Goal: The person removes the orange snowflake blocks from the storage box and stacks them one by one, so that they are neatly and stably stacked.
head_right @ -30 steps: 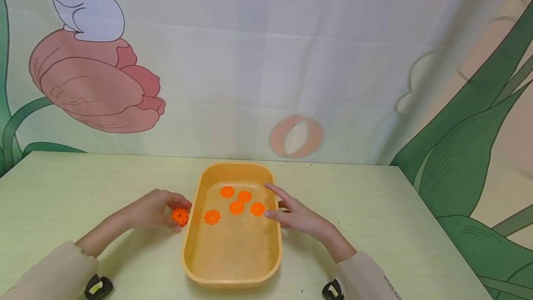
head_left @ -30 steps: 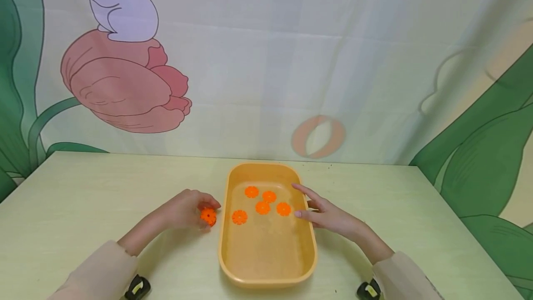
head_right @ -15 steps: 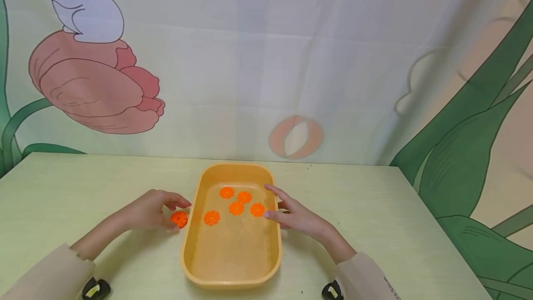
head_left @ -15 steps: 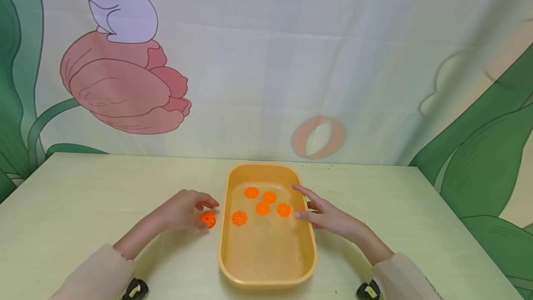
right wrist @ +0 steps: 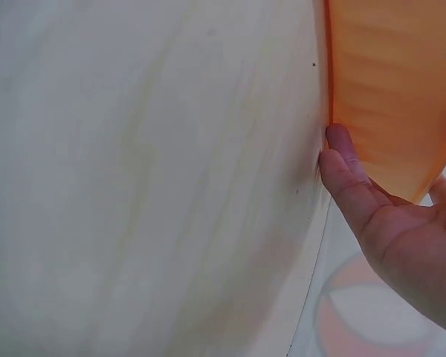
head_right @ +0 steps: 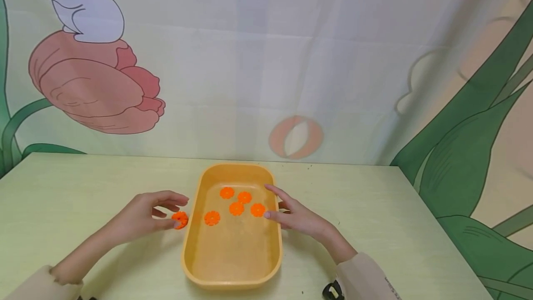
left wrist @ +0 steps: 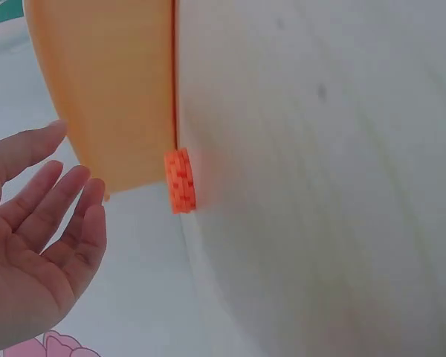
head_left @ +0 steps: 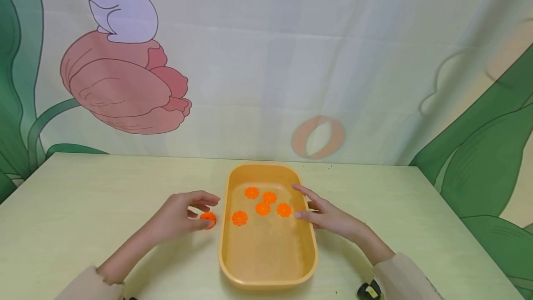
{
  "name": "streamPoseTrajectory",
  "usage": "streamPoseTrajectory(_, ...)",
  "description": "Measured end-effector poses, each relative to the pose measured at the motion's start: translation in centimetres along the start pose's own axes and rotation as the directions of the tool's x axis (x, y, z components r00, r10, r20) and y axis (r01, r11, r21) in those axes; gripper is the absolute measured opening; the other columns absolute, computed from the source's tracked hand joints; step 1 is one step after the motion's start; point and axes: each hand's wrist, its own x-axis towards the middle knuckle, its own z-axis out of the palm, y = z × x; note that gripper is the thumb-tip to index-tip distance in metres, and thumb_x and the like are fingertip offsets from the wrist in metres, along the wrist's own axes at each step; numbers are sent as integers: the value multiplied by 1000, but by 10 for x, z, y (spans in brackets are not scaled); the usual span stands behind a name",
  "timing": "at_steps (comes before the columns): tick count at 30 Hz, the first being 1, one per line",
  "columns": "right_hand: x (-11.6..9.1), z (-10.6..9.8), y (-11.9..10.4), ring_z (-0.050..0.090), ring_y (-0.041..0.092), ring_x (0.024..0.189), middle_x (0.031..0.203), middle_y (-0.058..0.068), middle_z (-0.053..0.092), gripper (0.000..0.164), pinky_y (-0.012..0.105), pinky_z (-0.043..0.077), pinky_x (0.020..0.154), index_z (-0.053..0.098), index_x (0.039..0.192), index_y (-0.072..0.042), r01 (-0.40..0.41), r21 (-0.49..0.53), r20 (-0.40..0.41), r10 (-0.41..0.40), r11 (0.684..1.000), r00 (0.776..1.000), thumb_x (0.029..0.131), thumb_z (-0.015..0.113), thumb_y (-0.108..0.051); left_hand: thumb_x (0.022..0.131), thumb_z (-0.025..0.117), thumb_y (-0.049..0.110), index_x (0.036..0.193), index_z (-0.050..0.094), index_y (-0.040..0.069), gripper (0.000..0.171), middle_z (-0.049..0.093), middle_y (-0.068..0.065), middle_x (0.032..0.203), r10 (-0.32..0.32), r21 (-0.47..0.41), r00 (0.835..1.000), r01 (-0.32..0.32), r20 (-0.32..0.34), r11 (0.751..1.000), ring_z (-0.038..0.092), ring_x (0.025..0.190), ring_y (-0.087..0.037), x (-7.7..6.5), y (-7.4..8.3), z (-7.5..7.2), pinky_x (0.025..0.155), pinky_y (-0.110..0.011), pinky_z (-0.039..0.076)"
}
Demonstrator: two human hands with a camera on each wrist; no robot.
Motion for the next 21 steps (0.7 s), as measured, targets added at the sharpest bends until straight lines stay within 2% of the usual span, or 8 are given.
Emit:
streamPoseTrajectory(4,0,0,0,56,23,101,127,21,46,70,37,47,84,17,145,-29,5,1,1,-5,1000,1000,89,58,-31,76,72,9,110,62,6,36,64,-10,105,22,-41,999,-23,-29,999,61,92,-25,-2,9,3,75,-36,51)
streamPoseTrajectory(10,0,0,1,55,24,101,127,23,44,71,37,47,84,15,146,-25,18,5,11,-18,1000,1000,89,57,-31,77,71,8,110,61,6,35,64,-8,103,65,-41,996,-67,-57,997,61,92,-26,0,20,8,76,-35,51)
streamPoseTrajectory(15,0,0,0,54,24,105,130,21,43,71,39,46,87,16,146,-27,4,3,-1,-4,1000,1000,89,58,-31,76,72,7,109,61,6,34,65,-5,101,90,-34,993,-93,-74,995,61,92,-25,5,28,12,75,-29,51)
streamPoseTrajectory(21,0,0,0,54,24,103,129,21,44,71,38,46,85,16,146,-28,2,-9,-4,-2,1000,1000,89,58,-32,75,71,5,109,62,4,35,65,-7,101,120,-26,991,-122,-61,992,61,92,-25,15,34,19,76,-33,51)
